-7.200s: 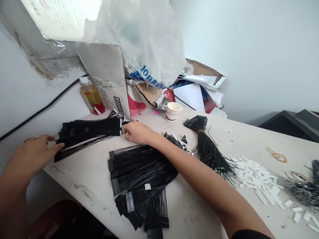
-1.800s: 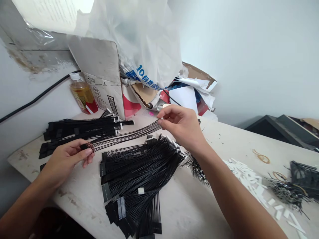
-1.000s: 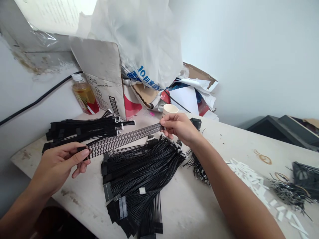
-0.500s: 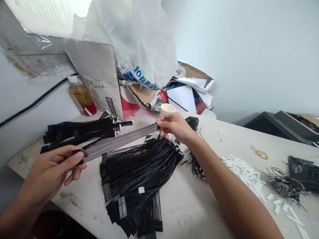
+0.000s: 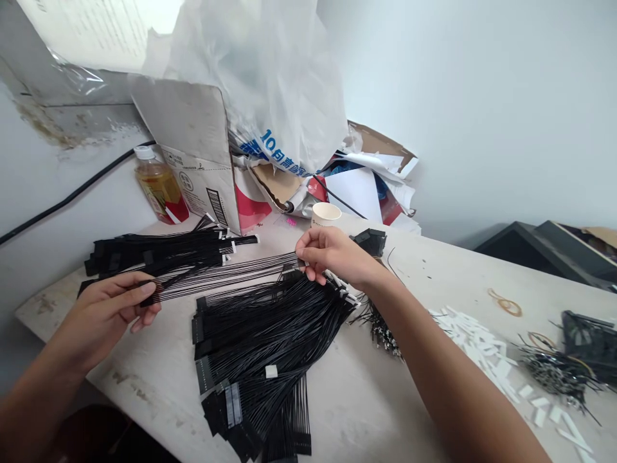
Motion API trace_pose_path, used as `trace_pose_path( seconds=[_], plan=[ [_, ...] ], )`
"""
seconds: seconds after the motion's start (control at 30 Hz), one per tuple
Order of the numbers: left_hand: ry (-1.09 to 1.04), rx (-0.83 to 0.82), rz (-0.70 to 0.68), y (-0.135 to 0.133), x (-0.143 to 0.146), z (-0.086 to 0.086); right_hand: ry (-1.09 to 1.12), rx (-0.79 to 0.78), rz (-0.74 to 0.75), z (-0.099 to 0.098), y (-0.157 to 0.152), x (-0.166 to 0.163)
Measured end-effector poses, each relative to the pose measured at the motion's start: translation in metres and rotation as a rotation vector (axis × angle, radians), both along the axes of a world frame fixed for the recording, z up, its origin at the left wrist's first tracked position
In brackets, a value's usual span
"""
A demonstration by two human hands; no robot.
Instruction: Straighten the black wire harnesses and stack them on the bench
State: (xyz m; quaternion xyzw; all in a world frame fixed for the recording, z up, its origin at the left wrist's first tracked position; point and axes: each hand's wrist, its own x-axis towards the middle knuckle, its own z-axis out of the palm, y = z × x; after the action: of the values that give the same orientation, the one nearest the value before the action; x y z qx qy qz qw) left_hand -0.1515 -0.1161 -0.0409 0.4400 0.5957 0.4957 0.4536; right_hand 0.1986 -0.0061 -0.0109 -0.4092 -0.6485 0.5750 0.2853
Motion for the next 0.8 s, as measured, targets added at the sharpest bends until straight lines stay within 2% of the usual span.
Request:
trace_pose_path(
  seconds=[0.23, 0.43, 0.57, 0.8],
  plan=[
    [0.031, 0.017, -0.069, 0.004, -0.008, -0.01, -0.094, 0.026, -0.004, 0.006, -0.007, 0.0],
    [0.128, -0.006, -0.089, 0.003, -0.014, -0.019, -0.014, 0.07, -0.069, 0.007, -0.011, -0.005],
    [0.165, -0.022, -0.131, 0.0, -0.01, -0.015, 0.023, 0.092, -0.08, 0.006, -0.013, -0.008],
    [0.089, -0.051, -0.199, -0.004, 0.008, -0.005, 0.099, 0.069, -0.01, 0.003, -0.016, -0.017]
  ],
)
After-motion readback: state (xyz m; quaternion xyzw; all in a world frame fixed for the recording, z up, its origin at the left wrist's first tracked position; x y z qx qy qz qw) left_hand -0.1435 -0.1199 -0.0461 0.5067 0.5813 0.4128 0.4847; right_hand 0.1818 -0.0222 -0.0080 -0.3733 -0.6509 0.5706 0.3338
